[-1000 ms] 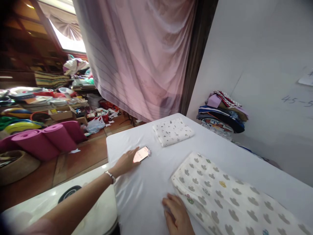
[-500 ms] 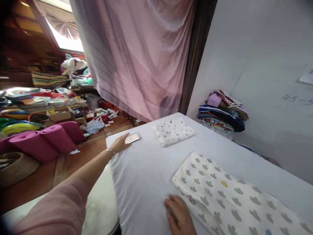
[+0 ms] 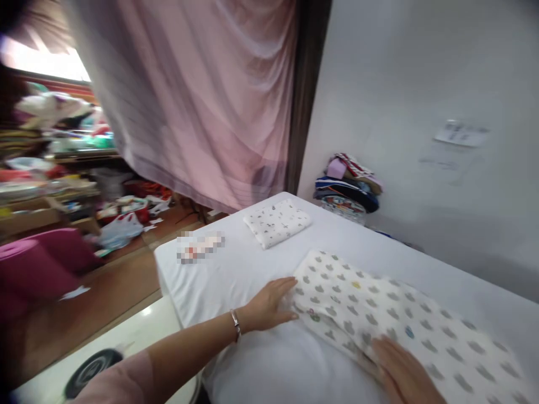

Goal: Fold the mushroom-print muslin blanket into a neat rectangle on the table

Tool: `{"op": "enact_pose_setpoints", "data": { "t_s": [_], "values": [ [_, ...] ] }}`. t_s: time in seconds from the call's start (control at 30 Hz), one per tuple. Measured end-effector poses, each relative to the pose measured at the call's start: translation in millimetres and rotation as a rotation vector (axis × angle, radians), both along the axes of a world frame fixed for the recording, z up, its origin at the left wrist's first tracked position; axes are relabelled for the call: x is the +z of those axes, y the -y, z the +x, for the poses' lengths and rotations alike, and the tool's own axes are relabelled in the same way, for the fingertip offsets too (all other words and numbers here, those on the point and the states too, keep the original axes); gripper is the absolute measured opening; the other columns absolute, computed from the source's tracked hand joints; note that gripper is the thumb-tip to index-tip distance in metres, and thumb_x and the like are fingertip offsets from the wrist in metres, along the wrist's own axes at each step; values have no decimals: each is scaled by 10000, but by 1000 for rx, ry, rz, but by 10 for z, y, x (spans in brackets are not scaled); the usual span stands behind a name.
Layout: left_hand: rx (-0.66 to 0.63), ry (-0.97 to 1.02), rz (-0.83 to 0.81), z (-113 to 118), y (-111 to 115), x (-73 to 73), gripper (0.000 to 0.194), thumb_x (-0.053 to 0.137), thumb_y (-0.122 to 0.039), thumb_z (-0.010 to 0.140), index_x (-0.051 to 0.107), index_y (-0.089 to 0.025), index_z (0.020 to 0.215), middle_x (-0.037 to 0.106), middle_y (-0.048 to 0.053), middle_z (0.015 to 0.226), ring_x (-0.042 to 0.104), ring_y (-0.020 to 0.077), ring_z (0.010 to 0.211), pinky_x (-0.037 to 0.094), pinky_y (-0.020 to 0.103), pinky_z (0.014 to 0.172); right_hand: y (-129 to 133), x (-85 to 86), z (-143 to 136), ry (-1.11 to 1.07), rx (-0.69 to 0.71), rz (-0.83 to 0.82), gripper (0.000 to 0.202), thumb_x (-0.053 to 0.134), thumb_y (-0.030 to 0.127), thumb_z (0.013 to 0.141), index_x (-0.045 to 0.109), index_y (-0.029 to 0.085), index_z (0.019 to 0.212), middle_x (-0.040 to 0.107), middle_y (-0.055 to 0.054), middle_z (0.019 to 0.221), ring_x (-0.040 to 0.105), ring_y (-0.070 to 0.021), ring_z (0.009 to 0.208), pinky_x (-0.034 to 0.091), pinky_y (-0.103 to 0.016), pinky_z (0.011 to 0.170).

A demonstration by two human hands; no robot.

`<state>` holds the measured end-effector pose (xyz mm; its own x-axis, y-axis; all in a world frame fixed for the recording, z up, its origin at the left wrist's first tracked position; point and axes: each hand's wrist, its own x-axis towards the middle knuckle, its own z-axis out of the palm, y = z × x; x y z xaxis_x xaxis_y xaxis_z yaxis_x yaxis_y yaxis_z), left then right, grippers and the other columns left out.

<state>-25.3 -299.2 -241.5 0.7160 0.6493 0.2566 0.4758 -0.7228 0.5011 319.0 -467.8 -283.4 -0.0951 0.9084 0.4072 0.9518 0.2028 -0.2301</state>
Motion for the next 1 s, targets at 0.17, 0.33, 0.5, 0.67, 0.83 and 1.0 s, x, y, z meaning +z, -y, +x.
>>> {"op": "enact_pose_setpoints", "data": {
  "t_s": [0.17,0.33,0.5,0.67,0.83,1.0],
  "values": [
    [24,-88,90,457,-107,-46,438,602,-419,771,560,-212,1155,451,84,1349,425,279,1176,386,433,980,775,-8,559,65,-331,-118,476,469,489,817,603,231,1195,578,-70,1244,514,-299,1167,440,-489,971],
    [35,-89,66,612,-304,69,225,505,-263,836,652,-227,1002,566,47,1219,467,218,1119,398,358,972,1128,65,481,34,-462,-233,512,414,444,866,502,179,1295,460,-72,1369,389,-243,1282,346,-434,1054],
    [163,-57,4,612,-272,403,314,476,-222,817,631,-259,1088,601,2,1193,507,201,1115,407,299,953,993,207,450,52,-535,-243,486,410,430,870,506,200,1288,472,-82,1359,354,-267,1301,273,-503,1063],
    [295,-23,99,476,-166,803,371,439,-212,817,610,-316,1130,614,-51,1183,549,196,1089,438,286,901,1013,279,629,23,-447,-263,490,410,468,874,520,214,1279,473,-81,1358,396,-254,1273,324,-457,1042],
    [335,-23,215,328,-126,946,352,468,-266,817,608,-299,1138,624,-28,1172,562,215,1086,450,307,898,1170,249,839,13,-486,-218,448,386,421,878,618,160,1158,554,-108,1271,476,-264,1204,383,-446,1007],
    [248,-102,215,133,-95,976,365,452,-276,768,636,-317,1080,650,-26,1122,593,224,1034,470,317,866,1413,538,950,-114,-635,-116,393,394,401,845,641,211,1083,646,-83,1127,606,-259,1009,486,-420,881]
  ]
}}
